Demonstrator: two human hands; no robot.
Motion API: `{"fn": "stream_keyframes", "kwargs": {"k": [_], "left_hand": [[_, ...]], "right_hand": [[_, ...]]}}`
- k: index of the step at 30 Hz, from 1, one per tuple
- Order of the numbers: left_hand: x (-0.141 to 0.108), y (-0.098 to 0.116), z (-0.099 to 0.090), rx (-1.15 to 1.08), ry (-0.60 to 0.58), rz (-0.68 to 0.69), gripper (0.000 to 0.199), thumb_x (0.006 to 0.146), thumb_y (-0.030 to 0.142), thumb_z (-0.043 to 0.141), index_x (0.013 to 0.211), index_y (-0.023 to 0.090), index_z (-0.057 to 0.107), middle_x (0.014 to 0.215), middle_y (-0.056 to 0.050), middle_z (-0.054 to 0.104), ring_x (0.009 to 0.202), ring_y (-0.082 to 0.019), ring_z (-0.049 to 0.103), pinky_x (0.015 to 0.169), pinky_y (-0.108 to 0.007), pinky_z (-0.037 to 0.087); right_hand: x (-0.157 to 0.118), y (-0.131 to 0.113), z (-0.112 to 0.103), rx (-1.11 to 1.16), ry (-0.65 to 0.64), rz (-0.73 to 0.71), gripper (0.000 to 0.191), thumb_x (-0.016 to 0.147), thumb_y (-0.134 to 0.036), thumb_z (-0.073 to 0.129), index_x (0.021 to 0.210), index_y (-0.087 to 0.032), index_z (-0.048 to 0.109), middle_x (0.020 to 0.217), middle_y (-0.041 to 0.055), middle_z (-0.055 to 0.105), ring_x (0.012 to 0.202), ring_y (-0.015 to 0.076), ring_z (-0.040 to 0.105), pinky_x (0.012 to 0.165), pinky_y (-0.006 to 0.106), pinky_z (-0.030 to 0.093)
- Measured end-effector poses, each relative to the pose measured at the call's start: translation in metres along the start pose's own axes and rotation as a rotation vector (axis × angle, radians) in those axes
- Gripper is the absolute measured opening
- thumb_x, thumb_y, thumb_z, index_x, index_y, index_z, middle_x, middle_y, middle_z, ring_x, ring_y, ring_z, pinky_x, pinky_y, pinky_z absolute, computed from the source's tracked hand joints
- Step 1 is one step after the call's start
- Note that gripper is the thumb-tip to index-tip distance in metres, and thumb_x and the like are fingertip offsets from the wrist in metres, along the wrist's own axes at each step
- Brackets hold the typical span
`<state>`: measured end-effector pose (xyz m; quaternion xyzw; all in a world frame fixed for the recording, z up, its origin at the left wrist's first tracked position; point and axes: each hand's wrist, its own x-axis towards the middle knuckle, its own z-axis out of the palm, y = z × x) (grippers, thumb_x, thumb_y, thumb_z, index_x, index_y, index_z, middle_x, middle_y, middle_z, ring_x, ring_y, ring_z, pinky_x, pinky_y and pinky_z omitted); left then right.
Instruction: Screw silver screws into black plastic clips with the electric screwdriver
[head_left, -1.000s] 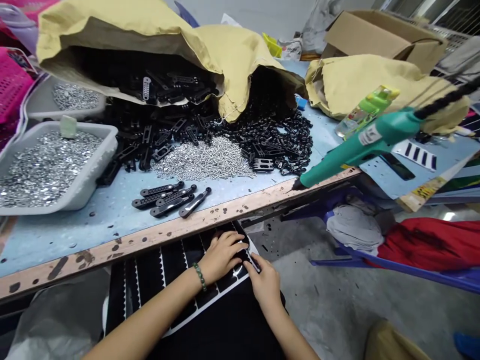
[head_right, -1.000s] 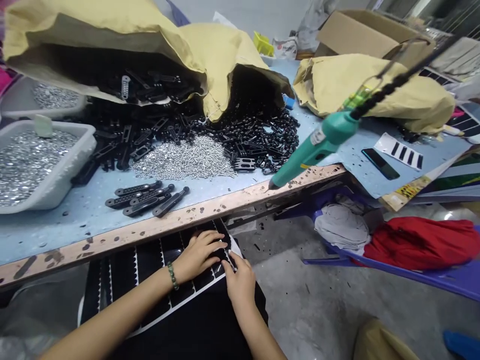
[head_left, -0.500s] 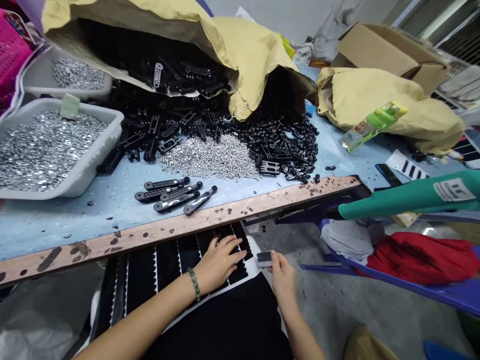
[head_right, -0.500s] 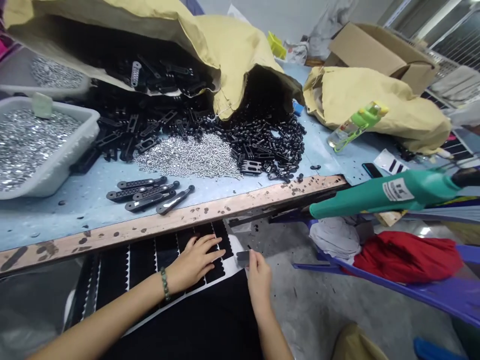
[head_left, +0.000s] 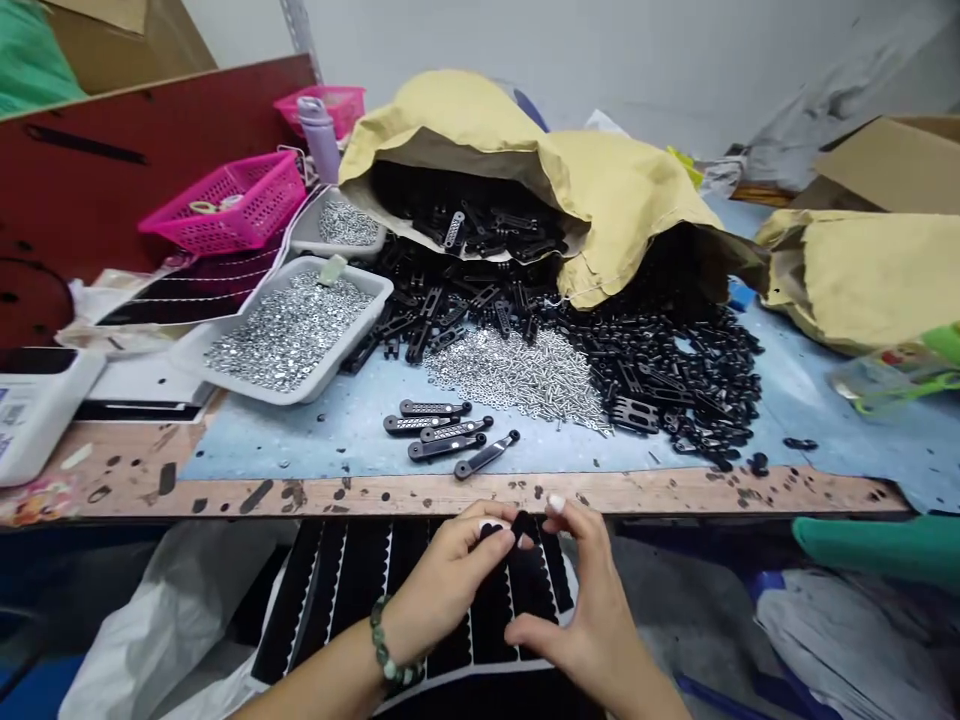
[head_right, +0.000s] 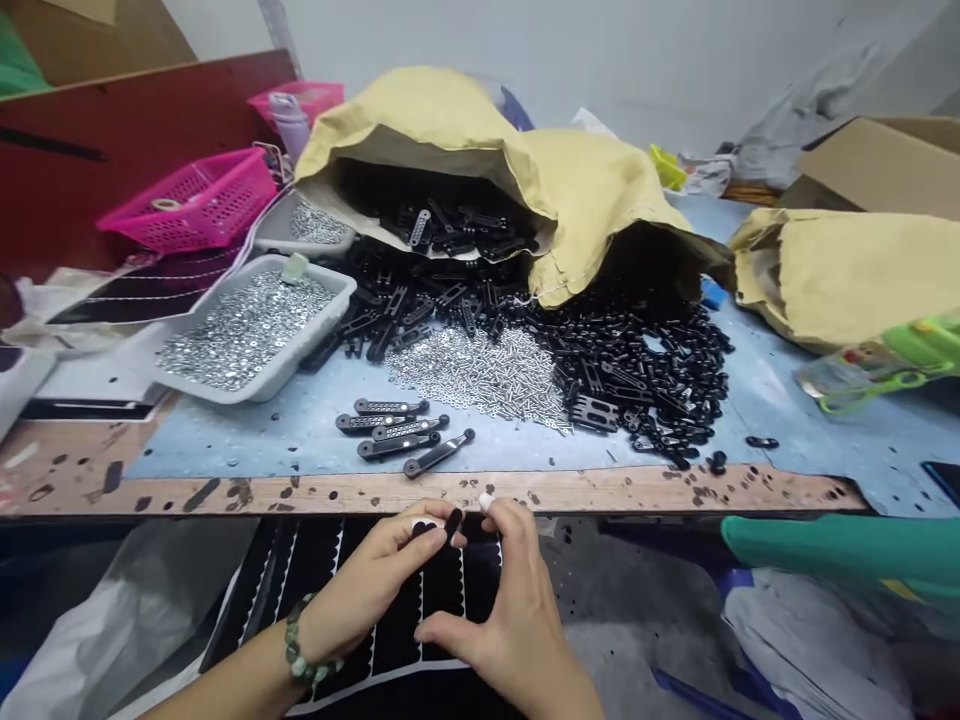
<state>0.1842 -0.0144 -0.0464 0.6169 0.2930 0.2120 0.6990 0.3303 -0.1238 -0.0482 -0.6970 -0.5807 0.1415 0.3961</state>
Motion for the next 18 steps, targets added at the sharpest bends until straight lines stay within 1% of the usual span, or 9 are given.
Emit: {"fn": "stream_keyframes", "kwargs": {"k": [2, 4, 7, 8, 9, 11, 13, 15, 18], "left_hand": [[0.001, 0.005, -0.004, 0.025, 0.046, 0.010, 0.025, 0.093, 0.030, 0.047, 0.093, 0.019, 0.070, 0.114, -0.006, 0.061, 0.106, -0.020, 0.058, 0.098, -0.038, 0.044], [0.001, 0.013, -0.008, 0.117, 0.035, 0.060, 0.025, 0.093, 0.028, 0.047, 0.090, 0.021, 0.071, 0.115, -0.006, 0.062, 0.108, -0.021, 0.057, 0.098, -0.039, 0.045], [-0.004, 0.023, -0.018, 0.301, -0.014, 0.138, 0.024, 0.093, 0.025, 0.048, 0.091, 0.024, 0.071, 0.117, -0.004, 0.062, 0.109, -0.021, 0.057, 0.097, -0.039, 0.046], [-0.006, 0.024, -0.024, 0.366, 0.007, 0.156, 0.025, 0.094, 0.025, 0.047, 0.096, 0.026, 0.071, 0.120, -0.004, 0.061, 0.110, -0.021, 0.056, 0.097, -0.039, 0.047], [-0.009, 0.025, -0.031, 0.437, 0.056, 0.172, 0.026, 0.095, 0.024, 0.045, 0.103, 0.027, 0.069, 0.124, -0.003, 0.059, 0.112, -0.020, 0.056, 0.096, -0.039, 0.048], [-0.015, 0.023, -0.050, 0.601, 0.222, 0.222, 0.029, 0.096, 0.023, 0.042, 0.115, 0.029, 0.064, 0.129, -0.003, 0.056, 0.116, -0.021, 0.053, 0.096, -0.040, 0.048], [-0.017, 0.019, -0.069, 0.813, 0.370, 0.294, 0.031, 0.096, 0.022, 0.042, 0.120, 0.028, 0.060, 0.129, -0.004, 0.055, 0.119, -0.023, 0.049, 0.096, -0.044, 0.044], [-0.015, 0.015, -0.084, 1.045, 0.407, 0.362, 0.033, 0.094, 0.019, 0.043, 0.122, 0.027, 0.059, 0.128, -0.005, 0.056, 0.120, -0.026, 0.046, 0.096, -0.048, 0.039], [-0.006, 0.012, -0.092, 1.244, 0.361, 0.411, 0.033, 0.093, 0.016, 0.044, 0.121, 0.024, 0.059, 0.124, -0.006, 0.061, 0.118, -0.028, 0.047, 0.094, -0.048, 0.032]], "right_hand": [[0.015, -0.004, -0.005, 0.072, -0.001, -0.006, 0.059, 0.082, -0.058, 0.054, 0.127, -0.022, 0.042, 0.105, 0.0090, 0.050, 0.090, 0.0230, 0.057, 0.080, 0.039, 0.051], [0.030, -0.010, -0.006, 0.107, -0.015, 0.017, 0.037, 0.090, -0.046, 0.047, 0.119, -0.023, 0.050, 0.099, 0.0072, 0.051, 0.086, 0.0203, 0.057, 0.078, 0.035, 0.051], [0.049, -0.020, -0.007, 0.122, -0.140, -0.020, 0.014, 0.089, -0.031, 0.053, 0.095, -0.023, 0.061, 0.097, 0.0071, 0.052, 0.086, 0.0191, 0.057, 0.074, 0.030, 0.051], [0.055, -0.021, -0.007, 0.133, -0.170, -0.033, 0.011, 0.088, -0.029, 0.054, 0.086, -0.022, 0.061, 0.096, 0.0071, 0.053, 0.085, 0.0190, 0.057, 0.073, 0.030, 0.051], [0.061, -0.022, -0.007, 0.151, -0.170, -0.029, 0.014, 0.088, -0.028, 0.053, 0.079, -0.021, 0.061, 0.093, 0.0068, 0.053, 0.083, 0.0185, 0.057, 0.070, 0.029, 0.051], [0.075, -0.020, -0.006, 0.209, -0.102, 0.048, 0.020, 0.087, -0.030, 0.054, 0.070, -0.020, 0.059, 0.087, 0.0058, 0.052, 0.075, 0.0170, 0.056, 0.062, 0.027, 0.050], [0.091, -0.015, -0.001, 0.290, -0.028, 0.157, 0.024, 0.085, -0.035, 0.057, 0.066, -0.019, 0.058, 0.085, 0.0055, 0.051, 0.071, 0.0164, 0.054, 0.053, 0.025, 0.047], [0.108, -0.011, 0.012, 0.370, -0.022, 0.224, 0.024, 0.081, -0.038, 0.061, 0.066, -0.019, 0.060, 0.087, 0.0059, 0.051, 0.071, 0.0165, 0.054, 0.051, 0.025, 0.046], [0.129, -0.007, 0.038, 0.430, -0.060, 0.259, 0.024, 0.078, -0.038, 0.064, 0.065, -0.018, 0.062, 0.088, 0.0058, 0.052, 0.071, 0.0163, 0.053, 0.055, 0.028, 0.047]]}}
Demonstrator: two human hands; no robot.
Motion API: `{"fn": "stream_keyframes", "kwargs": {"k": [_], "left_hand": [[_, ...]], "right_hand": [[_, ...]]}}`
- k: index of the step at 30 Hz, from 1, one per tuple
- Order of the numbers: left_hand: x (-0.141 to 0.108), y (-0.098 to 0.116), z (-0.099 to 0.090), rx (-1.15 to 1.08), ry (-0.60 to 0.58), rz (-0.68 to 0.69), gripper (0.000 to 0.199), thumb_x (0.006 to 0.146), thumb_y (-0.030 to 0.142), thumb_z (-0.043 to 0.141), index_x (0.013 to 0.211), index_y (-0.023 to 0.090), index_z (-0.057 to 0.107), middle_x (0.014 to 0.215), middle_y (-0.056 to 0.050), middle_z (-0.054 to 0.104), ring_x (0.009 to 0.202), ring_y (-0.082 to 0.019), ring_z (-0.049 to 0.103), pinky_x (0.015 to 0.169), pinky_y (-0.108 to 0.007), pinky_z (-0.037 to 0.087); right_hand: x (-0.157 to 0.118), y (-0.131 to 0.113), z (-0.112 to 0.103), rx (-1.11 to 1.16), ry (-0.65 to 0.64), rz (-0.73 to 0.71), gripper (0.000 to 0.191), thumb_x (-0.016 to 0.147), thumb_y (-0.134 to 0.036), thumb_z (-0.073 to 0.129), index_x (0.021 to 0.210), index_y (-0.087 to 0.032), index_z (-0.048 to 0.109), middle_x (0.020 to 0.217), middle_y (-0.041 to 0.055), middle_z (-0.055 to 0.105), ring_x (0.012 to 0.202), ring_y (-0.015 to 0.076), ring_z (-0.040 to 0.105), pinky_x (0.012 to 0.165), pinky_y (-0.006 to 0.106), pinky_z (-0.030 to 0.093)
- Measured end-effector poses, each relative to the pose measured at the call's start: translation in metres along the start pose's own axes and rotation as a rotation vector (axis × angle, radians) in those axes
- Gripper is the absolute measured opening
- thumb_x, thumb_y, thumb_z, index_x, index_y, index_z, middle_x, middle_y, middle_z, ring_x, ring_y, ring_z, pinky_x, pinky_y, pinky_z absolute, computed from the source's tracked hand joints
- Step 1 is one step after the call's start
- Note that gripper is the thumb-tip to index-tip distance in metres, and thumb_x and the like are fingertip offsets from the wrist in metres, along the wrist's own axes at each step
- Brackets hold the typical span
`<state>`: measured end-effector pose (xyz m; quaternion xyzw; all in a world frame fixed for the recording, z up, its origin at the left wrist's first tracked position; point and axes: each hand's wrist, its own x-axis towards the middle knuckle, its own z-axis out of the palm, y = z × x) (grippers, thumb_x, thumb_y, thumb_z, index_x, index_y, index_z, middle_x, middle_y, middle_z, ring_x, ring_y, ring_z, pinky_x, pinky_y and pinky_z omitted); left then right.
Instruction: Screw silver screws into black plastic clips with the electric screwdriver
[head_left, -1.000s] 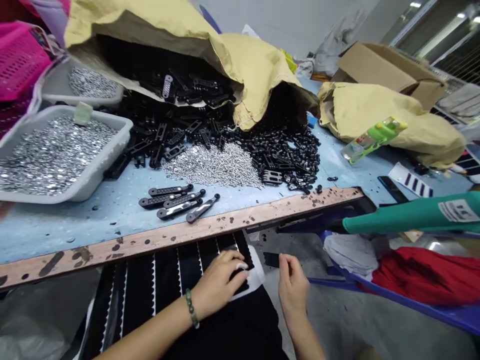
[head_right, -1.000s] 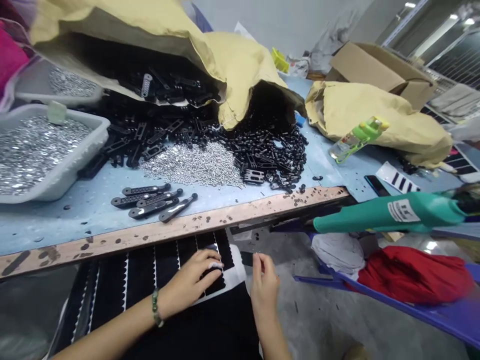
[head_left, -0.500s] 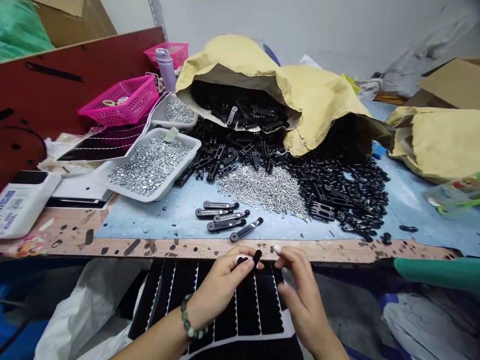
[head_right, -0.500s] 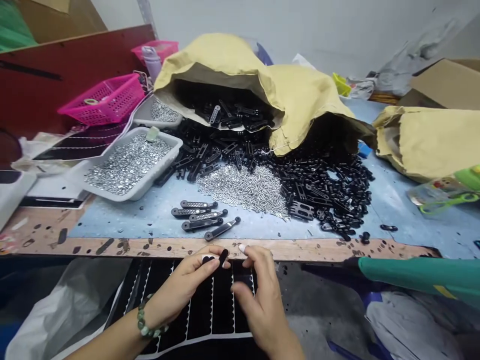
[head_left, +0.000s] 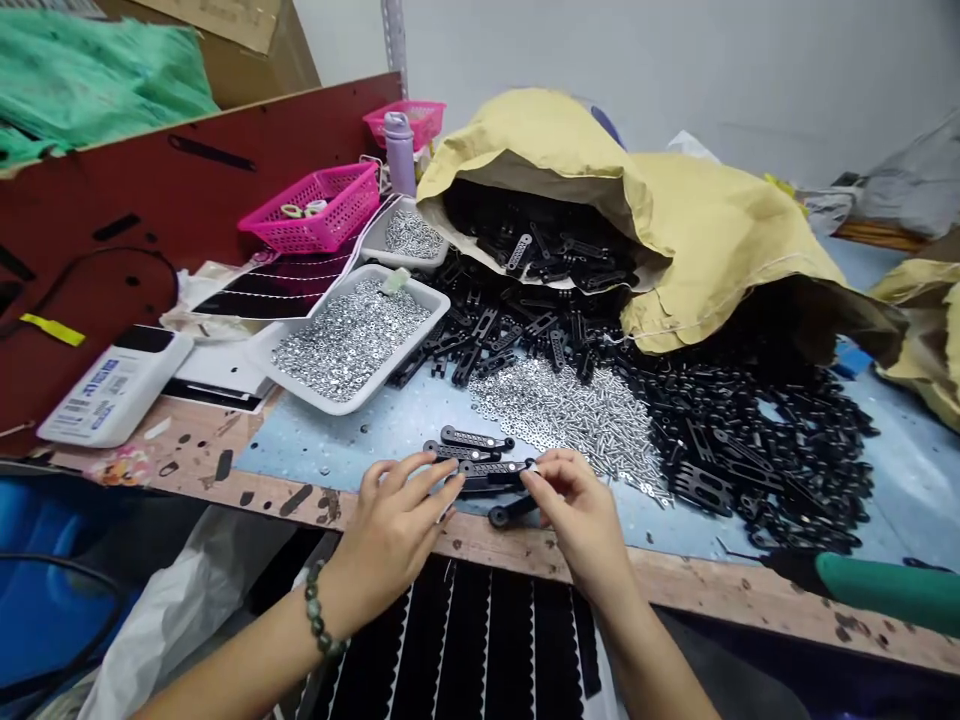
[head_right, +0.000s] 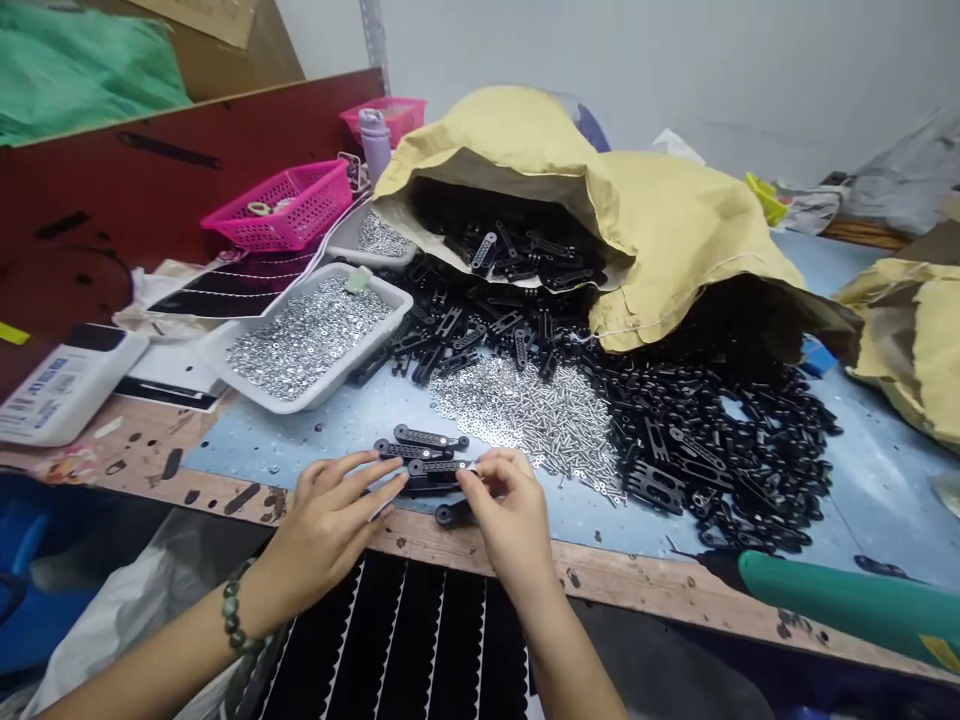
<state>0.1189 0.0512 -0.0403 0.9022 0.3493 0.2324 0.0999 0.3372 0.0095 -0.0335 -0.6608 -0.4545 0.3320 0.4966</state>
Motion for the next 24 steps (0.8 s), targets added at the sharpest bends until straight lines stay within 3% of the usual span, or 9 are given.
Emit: {"fn": "stream_keyframes", "kwargs": {"k": [6, 24], "left_hand": [[0.013, 0.003, 0.010, 0.011, -0.034, 0.063, 0.033, 0.093, 0.011, 0.040, 0.120, 0.019, 0.057, 0.122, -0.004, 0.062, 0.115, -0.026, 0.050, 0.094, -0.046, 0.024], [0.017, -0.006, 0.022, -0.095, -0.051, 0.036, 0.028, 0.096, 0.021, 0.043, 0.121, 0.021, 0.055, 0.113, -0.003, 0.065, 0.109, -0.021, 0.051, 0.100, -0.045, 0.020]], "right_hand": [[0.015, 0.012, 0.025, -0.044, -0.015, 0.027, 0.027, 0.078, -0.035, 0.063, 0.058, -0.018, 0.059, 0.080, 0.0042, 0.052, 0.074, 0.0175, 0.054, 0.060, 0.030, 0.047], [0.023, 0.011, 0.026, -0.369, -0.089, -0.006, 0.027, 0.080, -0.036, 0.056, 0.059, -0.019, 0.055, 0.077, 0.0047, 0.054, 0.065, 0.0169, 0.053, 0.059, 0.029, 0.044]]}}
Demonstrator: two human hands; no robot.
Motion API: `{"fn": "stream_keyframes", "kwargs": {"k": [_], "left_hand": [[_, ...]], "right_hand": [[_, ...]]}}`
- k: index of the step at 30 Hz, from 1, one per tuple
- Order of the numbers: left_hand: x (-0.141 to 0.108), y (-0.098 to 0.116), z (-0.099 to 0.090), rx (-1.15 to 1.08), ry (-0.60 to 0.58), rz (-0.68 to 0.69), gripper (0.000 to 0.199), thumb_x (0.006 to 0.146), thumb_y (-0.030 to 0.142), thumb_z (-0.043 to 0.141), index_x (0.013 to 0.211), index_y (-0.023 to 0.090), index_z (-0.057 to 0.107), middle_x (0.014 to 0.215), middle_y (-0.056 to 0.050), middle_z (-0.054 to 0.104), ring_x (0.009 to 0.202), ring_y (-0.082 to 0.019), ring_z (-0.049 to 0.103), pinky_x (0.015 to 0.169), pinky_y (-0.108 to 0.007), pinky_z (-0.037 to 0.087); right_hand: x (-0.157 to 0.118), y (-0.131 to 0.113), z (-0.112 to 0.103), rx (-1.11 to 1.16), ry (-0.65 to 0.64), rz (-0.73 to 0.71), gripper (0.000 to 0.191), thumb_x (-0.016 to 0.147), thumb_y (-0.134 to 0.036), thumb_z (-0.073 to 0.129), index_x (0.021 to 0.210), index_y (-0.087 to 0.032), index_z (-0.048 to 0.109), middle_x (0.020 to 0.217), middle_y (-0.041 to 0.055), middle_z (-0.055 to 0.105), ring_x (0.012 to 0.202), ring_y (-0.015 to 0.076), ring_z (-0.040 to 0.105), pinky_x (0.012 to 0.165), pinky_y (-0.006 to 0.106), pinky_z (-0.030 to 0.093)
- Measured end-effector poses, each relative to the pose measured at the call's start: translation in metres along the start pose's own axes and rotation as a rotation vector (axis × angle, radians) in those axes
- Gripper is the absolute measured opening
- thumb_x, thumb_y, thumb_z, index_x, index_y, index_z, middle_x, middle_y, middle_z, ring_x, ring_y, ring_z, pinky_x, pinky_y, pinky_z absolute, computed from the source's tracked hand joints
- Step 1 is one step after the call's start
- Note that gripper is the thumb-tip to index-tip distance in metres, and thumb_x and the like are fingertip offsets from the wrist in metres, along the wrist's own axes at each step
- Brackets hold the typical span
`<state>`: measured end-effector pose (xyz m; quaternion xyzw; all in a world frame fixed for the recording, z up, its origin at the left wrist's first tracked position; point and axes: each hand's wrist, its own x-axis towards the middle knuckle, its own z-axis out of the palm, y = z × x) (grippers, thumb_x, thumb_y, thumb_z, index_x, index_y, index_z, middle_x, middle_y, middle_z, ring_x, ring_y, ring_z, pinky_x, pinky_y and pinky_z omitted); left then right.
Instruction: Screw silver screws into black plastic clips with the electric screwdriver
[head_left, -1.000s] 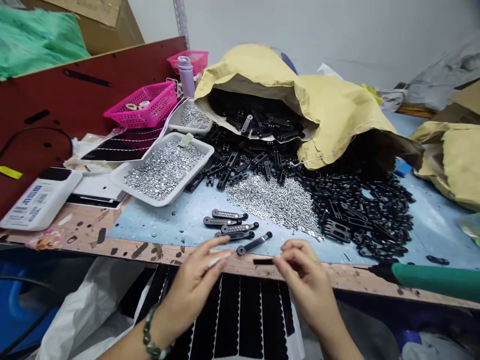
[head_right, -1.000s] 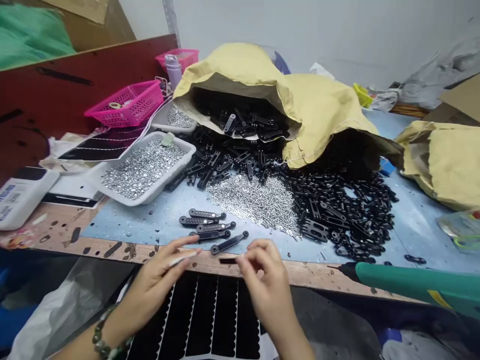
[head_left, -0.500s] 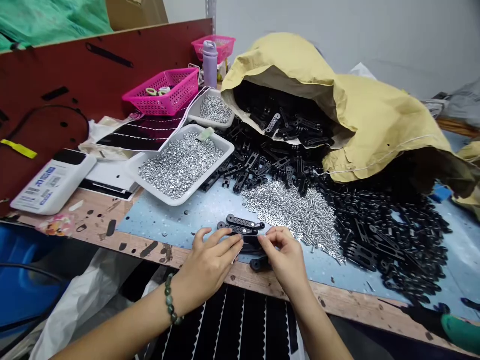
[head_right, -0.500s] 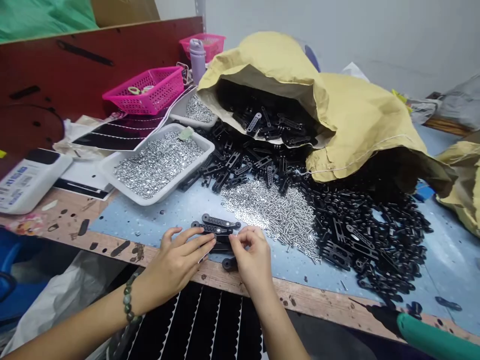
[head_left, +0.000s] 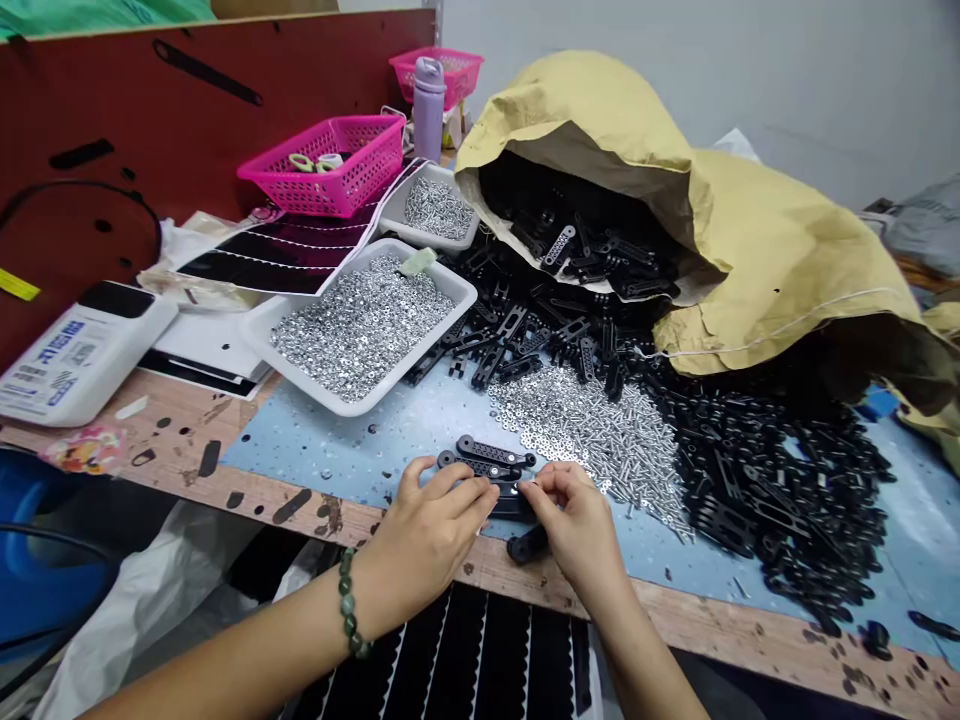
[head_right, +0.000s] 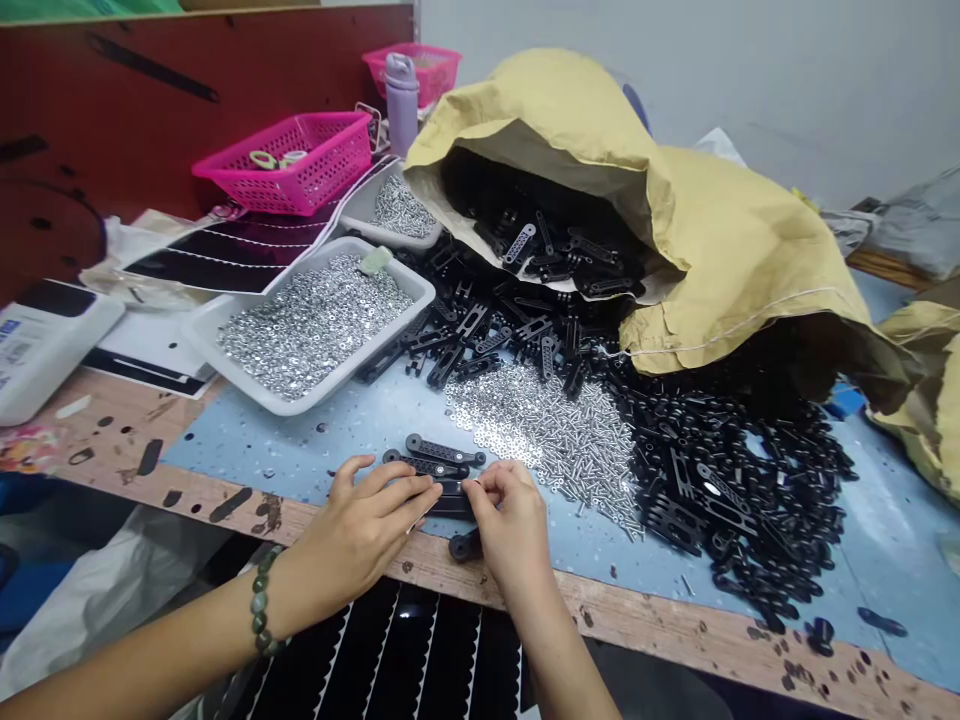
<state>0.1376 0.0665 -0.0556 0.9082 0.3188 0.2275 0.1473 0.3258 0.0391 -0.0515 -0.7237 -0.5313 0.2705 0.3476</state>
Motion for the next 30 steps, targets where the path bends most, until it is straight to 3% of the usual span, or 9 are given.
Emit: {"fn": "stream_keyframes", "kwargs": {"k": [9, 12, 14, 17, 20, 23, 25, 27, 30], "left_hand": [[0.005, 0.000, -0.020, -0.185, -0.104, -0.098, 0.034, 0.095, 0.017, 0.038, 0.124, 0.024, 0.054, 0.123, -0.005, 0.058, 0.119, -0.025, 0.044, 0.101, -0.053, 0.026], [0.002, -0.005, -0.032, -0.511, -0.140, -0.262, 0.038, 0.095, 0.018, 0.032, 0.125, 0.027, 0.053, 0.139, -0.001, 0.045, 0.131, -0.022, 0.033, 0.106, -0.050, 0.030], [0.000, -0.008, -0.035, -0.787, -0.150, -0.382, 0.039, 0.094, 0.020, 0.032, 0.126, 0.028, 0.053, 0.144, 0.001, 0.039, 0.136, -0.020, 0.028, 0.111, -0.047, 0.029], [-0.001, -0.007, -0.034, -1.216, -0.140, -0.564, 0.040, 0.091, 0.024, 0.038, 0.127, 0.025, 0.054, 0.143, 0.000, 0.043, 0.136, -0.023, 0.029, 0.113, -0.046, 0.025], [0.003, -0.005, -0.036, -1.542, -0.075, -0.697, 0.042, 0.091, 0.028, 0.033, 0.122, 0.017, 0.059, 0.135, -0.005, 0.052, 0.131, -0.025, 0.039, 0.111, -0.048, 0.028], [0.003, -0.010, -0.041, -1.405, 0.041, -0.687, 0.044, 0.094, 0.030, 0.027, 0.124, 0.018, 0.058, 0.139, -0.004, 0.047, 0.133, -0.025, 0.036, 0.110, -0.048, 0.029], [-0.001, -0.018, -0.043, -0.990, 0.078, -0.582, 0.040, 0.095, 0.028, 0.032, 0.128, 0.024, 0.054, 0.144, 0.000, 0.040, 0.137, -0.025, 0.027, 0.111, -0.050, 0.023], [-0.007, -0.025, -0.041, -0.520, 0.042, -0.413, 0.039, 0.093, 0.023, 0.038, 0.130, 0.028, 0.051, 0.144, 0.001, 0.041, 0.137, -0.026, 0.024, 0.110, -0.054, 0.017], [-0.013, -0.029, -0.034, -0.110, -0.059, -0.193, 0.043, 0.090, 0.016, 0.040, 0.131, 0.024, 0.048, 0.136, -0.004, 0.051, 0.130, -0.028, 0.035, 0.103, -0.055, 0.019]], "right_hand": [[0.001, -0.008, -0.012, -0.669, 0.029, -0.173, 0.030, 0.081, -0.044, 0.061, 0.069, -0.020, 0.049, 0.078, 0.0044, 0.051, 0.061, 0.0182, 0.053, 0.045, 0.027, 0.036], [-0.004, -0.024, -0.013, -0.519, 0.087, -0.378, 0.025, 0.084, -0.038, 0.059, 0.097, -0.017, 0.054, 0.101, 0.0113, 0.051, 0.077, 0.0210, 0.056, 0.052, 0.030, 0.046], [-0.009, -0.037, -0.006, -0.369, 0.019, -0.574, 0.027, 0.087, -0.028, 0.056, 0.112, -0.017, 0.052, 0.113, 0.0133, 0.049, 0.089, 0.0217, 0.056, 0.068, 0.034, 0.051], [-0.015, -0.051, 0.007, -0.308, -0.016, -0.821, 0.027, 0.087, -0.013, 0.054, 0.113, -0.016, 0.053, 0.114, 0.0122, 0.053, 0.092, 0.0217, 0.055, 0.074, 0.036, 0.050], [-0.018, -0.054, 0.015, -0.240, 0.106, -0.954, 0.026, 0.082, -0.003, 0.056, 0.105, -0.015, 0.057, 0.103, 0.0100, 0.057, 0.084, 0.0197, 0.055, 0.068, 0.035, 0.049], [-0.015, -0.049, 0.011, -0.087, 0.175, -0.764, 0.017, 0.082, -0.005, 0.059, 0.092, -0.019, 0.060, 0.097, 0.0072, 0.055, 0.084, 0.0185, 0.056, 0.067, 0.032, 0.050], [-0.009, -0.045, 0.007, 0.041, 0.138, -0.453, 0.006, 0.083, -0.016, 0.060, 0.078, -0.019, 0.060, 0.095, 0.0066, 0.053, 0.080, 0.0176, 0.057, 0.062, 0.030, 0.050], [0.001, -0.040, 0.007, 0.177, 0.055, -0.159, 0.017, 0.082, -0.026, 0.061, 0.066, -0.018, 0.059, 0.095, 0.0067, 0.052, 0.073, 0.0159, 0.056, 0.052, 0.027, 0.047], [0.014, -0.031, 0.016, 0.333, -0.061, 0.060, 0.025, 0.077, -0.034, 0.063, 0.059, -0.017, 0.057, 0.092, 0.0061, 0.052, 0.065, 0.0137, 0.052, 0.043, 0.024, 0.040]]}}
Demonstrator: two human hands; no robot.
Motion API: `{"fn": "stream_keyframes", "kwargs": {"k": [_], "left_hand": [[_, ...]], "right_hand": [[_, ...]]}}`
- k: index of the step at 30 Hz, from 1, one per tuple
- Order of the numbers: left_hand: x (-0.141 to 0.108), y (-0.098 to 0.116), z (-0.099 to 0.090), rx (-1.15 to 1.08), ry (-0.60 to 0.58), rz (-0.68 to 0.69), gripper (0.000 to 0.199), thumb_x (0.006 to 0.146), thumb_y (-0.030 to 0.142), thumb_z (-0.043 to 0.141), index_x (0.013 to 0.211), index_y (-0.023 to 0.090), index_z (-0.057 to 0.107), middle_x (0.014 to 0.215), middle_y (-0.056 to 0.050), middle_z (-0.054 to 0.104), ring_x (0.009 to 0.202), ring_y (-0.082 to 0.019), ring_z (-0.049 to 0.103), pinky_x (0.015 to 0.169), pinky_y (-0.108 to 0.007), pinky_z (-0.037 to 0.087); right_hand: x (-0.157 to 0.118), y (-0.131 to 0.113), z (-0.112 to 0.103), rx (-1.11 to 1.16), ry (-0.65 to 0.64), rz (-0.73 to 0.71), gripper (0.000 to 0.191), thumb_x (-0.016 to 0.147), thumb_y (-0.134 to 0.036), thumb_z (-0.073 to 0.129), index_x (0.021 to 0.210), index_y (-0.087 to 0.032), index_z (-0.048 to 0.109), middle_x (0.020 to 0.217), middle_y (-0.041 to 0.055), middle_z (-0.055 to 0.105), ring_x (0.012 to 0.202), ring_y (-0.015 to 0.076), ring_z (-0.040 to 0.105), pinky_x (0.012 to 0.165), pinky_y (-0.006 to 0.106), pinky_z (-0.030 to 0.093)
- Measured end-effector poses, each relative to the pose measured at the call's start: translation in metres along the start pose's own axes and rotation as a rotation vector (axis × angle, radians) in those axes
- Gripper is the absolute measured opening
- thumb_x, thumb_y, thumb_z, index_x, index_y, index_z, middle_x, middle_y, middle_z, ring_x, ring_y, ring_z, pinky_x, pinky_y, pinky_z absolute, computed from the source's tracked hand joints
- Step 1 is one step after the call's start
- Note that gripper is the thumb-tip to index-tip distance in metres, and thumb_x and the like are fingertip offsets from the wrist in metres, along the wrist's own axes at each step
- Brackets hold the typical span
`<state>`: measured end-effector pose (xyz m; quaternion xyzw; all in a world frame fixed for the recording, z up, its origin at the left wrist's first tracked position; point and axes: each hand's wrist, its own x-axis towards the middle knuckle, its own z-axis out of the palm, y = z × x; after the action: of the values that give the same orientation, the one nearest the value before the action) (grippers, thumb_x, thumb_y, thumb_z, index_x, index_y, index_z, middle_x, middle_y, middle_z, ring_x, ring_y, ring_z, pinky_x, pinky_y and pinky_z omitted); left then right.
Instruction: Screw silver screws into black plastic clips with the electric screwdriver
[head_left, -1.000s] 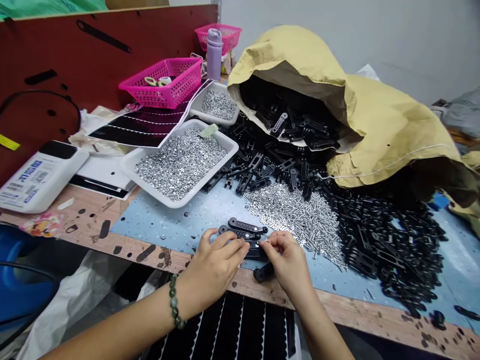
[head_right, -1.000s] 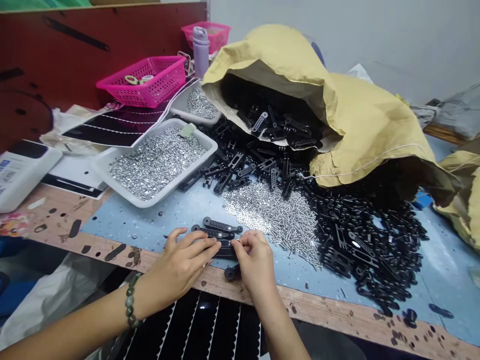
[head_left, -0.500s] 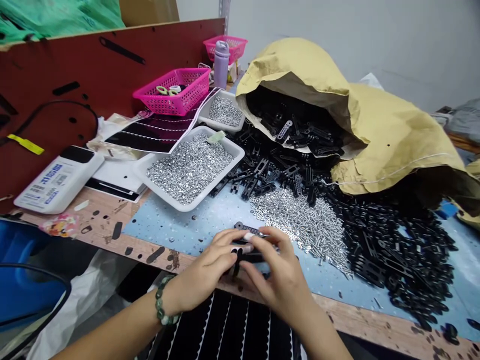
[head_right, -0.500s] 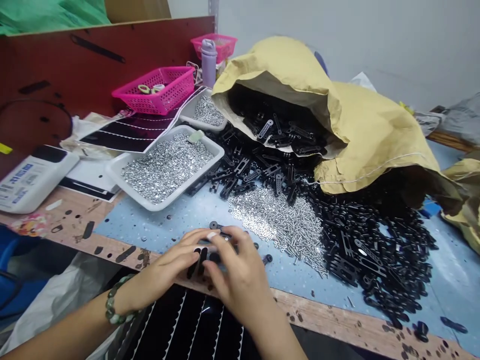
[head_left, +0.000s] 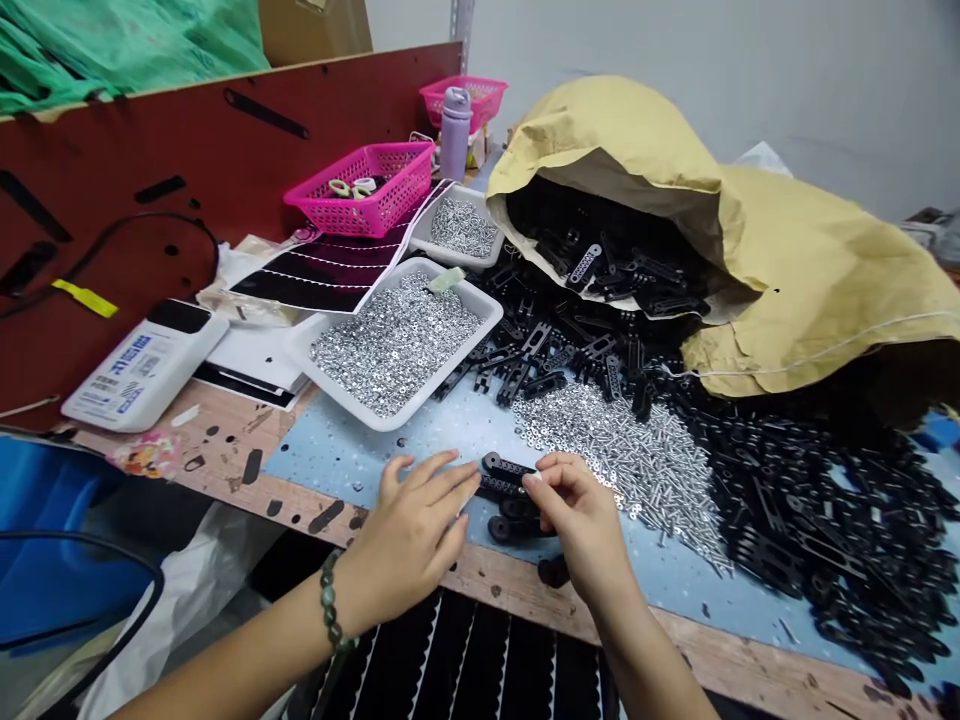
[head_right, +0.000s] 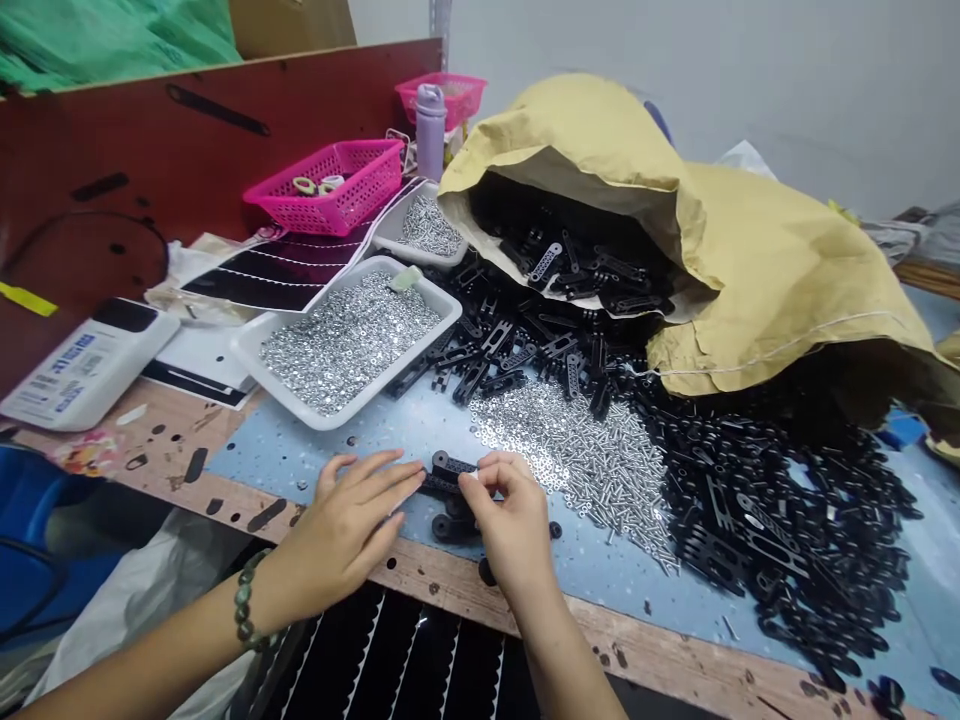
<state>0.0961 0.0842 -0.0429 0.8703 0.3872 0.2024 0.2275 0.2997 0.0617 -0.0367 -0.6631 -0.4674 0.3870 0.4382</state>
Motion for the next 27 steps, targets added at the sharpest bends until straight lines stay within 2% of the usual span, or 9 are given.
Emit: {"fn": "stream_keyframes", "kwargs": {"k": [4, 11, 15, 18, 21, 24, 26, 27], "left_hand": [[-0.004, 0.001, 0.007, 0.148, -0.006, 0.072, 0.043, 0.090, 0.013, 0.039, 0.132, 0.018, 0.047, 0.133, -0.008, 0.053, 0.124, -0.027, 0.043, 0.097, -0.049, 0.026], [-0.005, 0.003, 0.008, 0.164, 0.030, 0.089, 0.043, 0.089, 0.012, 0.040, 0.131, 0.018, 0.048, 0.132, -0.007, 0.055, 0.119, -0.026, 0.048, 0.097, -0.046, 0.025], [-0.004, 0.006, 0.010, 0.181, 0.063, 0.080, 0.043, 0.089, 0.012, 0.043, 0.130, 0.021, 0.050, 0.131, -0.005, 0.056, 0.114, -0.025, 0.050, 0.096, -0.044, 0.025], [-0.002, 0.008, 0.008, 0.164, 0.054, 0.068, 0.041, 0.088, 0.014, 0.044, 0.128, 0.020, 0.051, 0.129, -0.006, 0.057, 0.115, -0.027, 0.048, 0.096, -0.046, 0.025], [0.002, 0.009, 0.002, 0.080, 0.013, 0.027, 0.041, 0.085, 0.020, 0.049, 0.125, 0.020, 0.052, 0.136, -0.009, 0.049, 0.123, -0.031, 0.039, 0.098, -0.052, 0.028], [0.007, 0.010, -0.006, -0.098, -0.031, -0.028, 0.040, 0.080, 0.017, 0.051, 0.120, 0.020, 0.054, 0.142, -0.009, 0.038, 0.131, -0.032, 0.028, 0.103, -0.054, 0.029], [0.010, 0.011, -0.011, -0.256, -0.086, -0.057, 0.040, 0.077, 0.013, 0.049, 0.116, 0.019, 0.054, 0.142, -0.009, 0.037, 0.133, -0.030, 0.026, 0.107, -0.053, 0.029], [0.012, 0.013, -0.012, -0.346, -0.124, -0.070, 0.043, 0.076, 0.011, 0.047, 0.117, 0.019, 0.054, 0.142, -0.008, 0.037, 0.134, -0.029, 0.026, 0.108, -0.052, 0.029]], "right_hand": [[0.007, 0.009, 0.009, -0.020, -0.046, 0.047, 0.025, 0.073, -0.033, 0.062, 0.056, -0.018, 0.054, 0.084, 0.0040, 0.052, 0.061, 0.0130, 0.049, 0.046, 0.025, 0.038], [0.010, 0.002, 0.013, -0.212, -0.057, 0.008, 0.025, 0.073, -0.029, 0.057, 0.051, -0.019, 0.050, 0.074, 0.0027, 0.052, 0.064, 0.0161, 0.052, 0.057, 0.029, 0.042], [0.011, 0.003, 0.013, -0.399, -0.057, -0.042, 0.024, 0.075, -0.024, 0.056, 0.052, -0.020, 0.048, 0.071, 0.0022, 0.054, 0.060, 0.0152, 0.052, 0.056, 0.029, 0.041], [0.011, 0.006, 0.009, -0.673, -0.058, -0.141, 0.027, 0.077, -0.027, 0.060, 0.055, -0.020, 0.046, 0.067, 0.0012, 0.051, 0.057, 0.0148, 0.051, 0.054, 0.029, 0.040], [0.008, 0.001, 0.001, -0.900, -0.014, -0.212, 0.032, 0.077, -0.043, 0.065, 0.061, -0.019, 0.049, 0.072, 0.0035, 0.051, 0.055, 0.0160, 0.050, 0.045, 0.028, 0.037], [0.000, -0.011, -0.001, -0.836, 0.016, -0.391, 0.028, 0.079, -0.042, 0.064, 0.092, -0.017, 0.056, 0.095, 0.0098, 0.054, 0.070, 0.0196, 0.057, 0.048, 0.029, 0.044], [-0.006, -0.018, 0.003, -0.719, -0.048, -0.589, 0.027, 0.085, -0.031, 0.059, 0.109, -0.019, 0.054, 0.107, 0.0111, 0.052, 0.084, 0.0205, 0.057, 0.060, 0.031, 0.050], [-0.009, -0.021, 0.006, -0.685, -0.079, -0.690, 0.024, 0.087, -0.026, 0.056, 0.110, -0.019, 0.054, 0.108, 0.0107, 0.053, 0.087, 0.0202, 0.056, 0.064, 0.031, 0.050]]}}
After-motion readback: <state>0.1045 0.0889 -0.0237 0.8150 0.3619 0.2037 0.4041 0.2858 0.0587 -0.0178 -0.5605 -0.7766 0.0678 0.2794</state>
